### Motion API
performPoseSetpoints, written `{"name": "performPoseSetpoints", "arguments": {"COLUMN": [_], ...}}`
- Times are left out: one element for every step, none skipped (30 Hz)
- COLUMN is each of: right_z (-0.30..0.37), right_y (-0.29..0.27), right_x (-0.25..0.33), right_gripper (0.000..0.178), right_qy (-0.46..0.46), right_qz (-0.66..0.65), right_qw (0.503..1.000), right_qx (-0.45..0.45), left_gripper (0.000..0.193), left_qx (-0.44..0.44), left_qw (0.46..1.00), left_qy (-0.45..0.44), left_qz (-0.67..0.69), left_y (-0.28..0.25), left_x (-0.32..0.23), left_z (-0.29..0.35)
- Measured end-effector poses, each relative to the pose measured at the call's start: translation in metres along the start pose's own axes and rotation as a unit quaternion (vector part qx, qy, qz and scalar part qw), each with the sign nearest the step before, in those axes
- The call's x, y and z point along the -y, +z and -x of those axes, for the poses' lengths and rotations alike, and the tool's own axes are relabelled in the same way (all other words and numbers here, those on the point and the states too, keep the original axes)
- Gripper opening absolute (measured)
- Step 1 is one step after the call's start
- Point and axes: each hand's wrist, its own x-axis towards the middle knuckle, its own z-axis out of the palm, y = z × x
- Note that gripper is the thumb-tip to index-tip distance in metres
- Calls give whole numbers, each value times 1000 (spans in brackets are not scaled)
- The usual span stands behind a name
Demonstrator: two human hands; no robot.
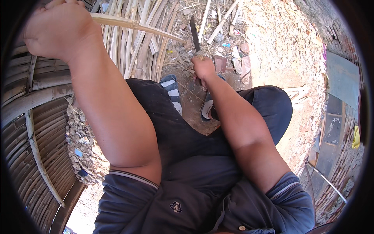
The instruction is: The person uses a knife to shave and smooth long strips of bamboo, holding them by hand and sliding the blade along the surface.
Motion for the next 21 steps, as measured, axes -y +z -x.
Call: {"name": "performPoseSetpoints", "arguments": {"right_z": [-6,-12,-11,-7,16,30,31,30,26,16,-4,-18,-16,-12,-10,-8,-7,-7,-9,-11,-13], "right_y": [0,0,-1,0,1,0,-3,-6,-11,-14,-15,-19,-16,-15,-13,-12,-14,-15,-17,-19,-22], "right_x": [5,16,21,31,53,63,55,41,17,-7,-43,-67,-67,-68,-67,-60,-49,-43,-46,-51,-54], "right_gripper": [26,29,32,34,36,38,39,40,41,41,47,52,54,57,59,58,57,57,55,54,53], "right_qy": [-60,-120,-166,-213,-246,-279,-311,-288,-265,-243,-171,-87,-69,-52,-34,-8,18,45,18,-7,-33], "right_qz": [29,59,74,90,93,94,79,139,198,256,378,491,472,452,432,398,363,326,334,341,349], "right_qw": [998,990,981,969,960,948,938,939,936,929,909,867,879,891,901,917,931,942,942,940,937], "right_qx": [-22,-43,-64,-82,-101,-122,-129,-125,-119,-112,-51,3,2,1,0,22,42,62,44,26,8], "left_gripper": [19,19,19,19,18,18,19,18,19,22,28,35,43,51,55,59,63,58,52,46,41], "left_qx": [4,6,7,5,2,0,-1,3,6,15,24,37,48,60,66,72,76,72,69,63,59], "left_qw": [1000,1000,1000,1000,999,999,1000,1000,1000,1000,999,998,997,996,996,996,996,997,997,998,998], "left_qy": [2,6,11,20,22,23,13,3,-8,-20,-30,-49,-58,-68,-61,-52,-43,-30,-21,-13,-4], "left_qz": [-6,-11,-15,-20,-24,-25,-24,-20,-17,-9,0,13,19,25,18,8,-2,-8,-14,-21,-28], "left_y": [0,1,2,1,-1,-1,-2,-1,-2,-2,-3,-1,0,1,5,8,12,13,13,12,13], "left_x": [1,2,2,1,1,0,2,2,2,3,4,8,8,7,8,4,0,1,-2,-4,-6], "left_z": [-2,-2,-3,-2,-3,-4,-8,-9,-9,-6,-4,1,6,9,14,20,25,26,28,27,26]}}
